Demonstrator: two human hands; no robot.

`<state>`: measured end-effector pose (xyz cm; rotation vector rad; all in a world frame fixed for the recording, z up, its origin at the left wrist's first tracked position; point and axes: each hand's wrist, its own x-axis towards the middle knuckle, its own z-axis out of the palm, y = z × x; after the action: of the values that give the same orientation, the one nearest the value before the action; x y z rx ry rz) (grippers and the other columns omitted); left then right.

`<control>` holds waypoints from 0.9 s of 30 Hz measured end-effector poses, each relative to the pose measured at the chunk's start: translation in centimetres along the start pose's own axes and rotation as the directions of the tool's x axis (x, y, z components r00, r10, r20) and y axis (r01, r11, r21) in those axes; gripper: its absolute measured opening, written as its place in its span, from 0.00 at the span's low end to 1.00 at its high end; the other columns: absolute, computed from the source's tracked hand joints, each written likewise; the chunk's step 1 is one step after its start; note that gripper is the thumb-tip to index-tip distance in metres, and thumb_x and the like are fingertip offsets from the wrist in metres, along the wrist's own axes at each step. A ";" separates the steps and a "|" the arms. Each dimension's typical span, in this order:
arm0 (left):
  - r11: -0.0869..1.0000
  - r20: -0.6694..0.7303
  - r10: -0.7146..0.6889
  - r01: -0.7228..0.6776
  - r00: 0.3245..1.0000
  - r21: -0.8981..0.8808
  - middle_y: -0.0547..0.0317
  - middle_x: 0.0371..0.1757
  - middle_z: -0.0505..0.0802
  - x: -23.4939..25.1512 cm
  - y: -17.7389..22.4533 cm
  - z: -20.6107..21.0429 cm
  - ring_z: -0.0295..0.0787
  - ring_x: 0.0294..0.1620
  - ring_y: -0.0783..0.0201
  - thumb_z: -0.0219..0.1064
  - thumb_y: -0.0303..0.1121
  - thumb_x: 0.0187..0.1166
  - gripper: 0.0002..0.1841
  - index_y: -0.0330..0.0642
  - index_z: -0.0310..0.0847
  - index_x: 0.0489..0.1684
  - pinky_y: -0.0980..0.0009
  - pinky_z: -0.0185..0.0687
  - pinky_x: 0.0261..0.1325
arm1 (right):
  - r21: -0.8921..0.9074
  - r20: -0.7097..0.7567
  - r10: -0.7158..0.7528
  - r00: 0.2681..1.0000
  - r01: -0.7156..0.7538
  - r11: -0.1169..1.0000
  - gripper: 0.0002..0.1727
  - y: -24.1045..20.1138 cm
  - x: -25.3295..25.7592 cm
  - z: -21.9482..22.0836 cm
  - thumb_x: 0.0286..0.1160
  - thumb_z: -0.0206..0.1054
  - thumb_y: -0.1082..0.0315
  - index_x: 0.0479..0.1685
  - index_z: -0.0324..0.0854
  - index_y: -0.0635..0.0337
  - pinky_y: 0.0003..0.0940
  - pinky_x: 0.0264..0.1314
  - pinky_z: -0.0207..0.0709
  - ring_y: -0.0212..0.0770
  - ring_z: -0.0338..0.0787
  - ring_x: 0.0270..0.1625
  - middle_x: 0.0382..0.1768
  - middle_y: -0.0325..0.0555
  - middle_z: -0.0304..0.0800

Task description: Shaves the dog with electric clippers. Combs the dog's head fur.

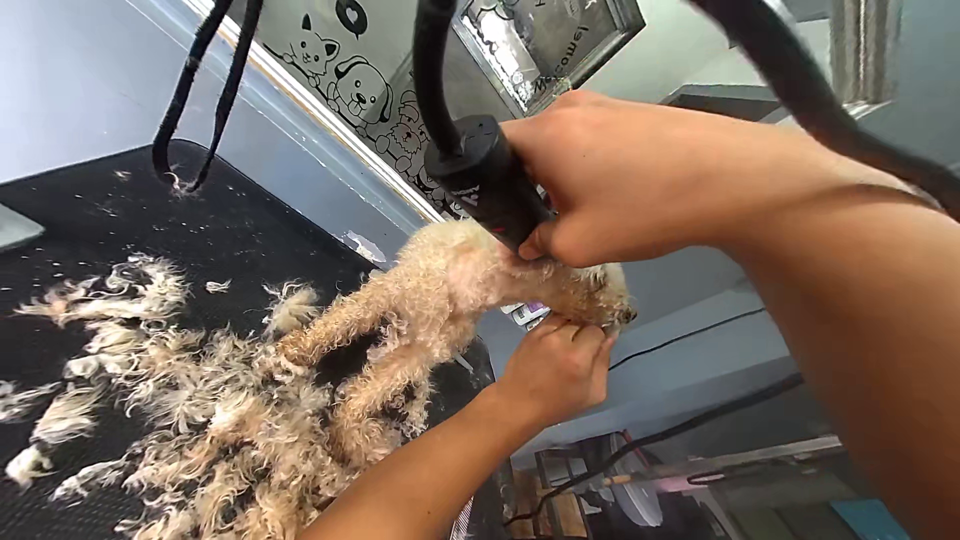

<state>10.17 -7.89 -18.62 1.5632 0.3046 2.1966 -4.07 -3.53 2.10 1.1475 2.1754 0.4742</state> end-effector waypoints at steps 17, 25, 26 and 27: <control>0.990 -0.017 -0.139 0.138 0.990 -0.031 0.56 0.24 0.89 0.8 1.2 0.2 0.90 0.29 0.61 0.64 0.28 0.76 0.08 0.39 0.85 0.27 0.63 0.88 0.32 | -0.065 0.343 -0.027 0.939 0.053 0.996 0.19 -2.5 1.3 4.3 0.54 0.80 0.62 0.46 0.82 0.48 0.41 0.24 0.73 0.37 0.82 0.28 0.25 0.34 0.78; 0.965 -0.138 -0.257 0.249 0.956 -0.076 0.56 0.23 0.87 1.5 2.9 1.3 0.89 0.28 0.61 0.63 0.28 0.80 0.11 0.37 0.84 0.25 0.65 0.89 0.33 | 0.322 -0.170 0.021 0.985 0.035 0.946 0.34 0.9 -3.3 -2.0 0.48 0.82 0.66 0.64 0.78 0.49 0.24 0.44 0.93 0.22 0.94 0.47 0.49 0.29 0.92; 0.966 -0.148 -0.258 0.249 0.955 -0.077 0.56 0.23 0.86 1.6 2.9 1.3 0.88 0.27 0.62 0.63 0.28 0.80 0.11 0.37 0.83 0.24 0.66 0.88 0.32 | 0.323 -0.186 0.039 0.982 0.023 0.946 0.39 1.5 -3.7 -2.2 0.47 0.82 0.63 0.69 0.75 0.48 0.23 0.45 0.93 0.21 0.93 0.49 0.52 0.30 0.90; 0.965 -0.155 -0.259 0.250 0.953 -0.077 0.57 0.22 0.86 1.7 2.9 1.3 0.88 0.27 0.62 0.62 0.28 0.80 0.12 0.37 0.83 0.24 0.66 0.88 0.32 | 0.336 -0.177 0.057 0.983 0.005 0.942 0.41 2.0 -3.8 -2.4 0.48 0.83 0.61 0.71 0.73 0.47 0.25 0.45 0.94 0.22 0.93 0.51 0.54 0.30 0.89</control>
<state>10.27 -9.81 -15.55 1.2393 0.4630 2.1132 -2.83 -5.66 6.41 1.3594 2.4727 0.2313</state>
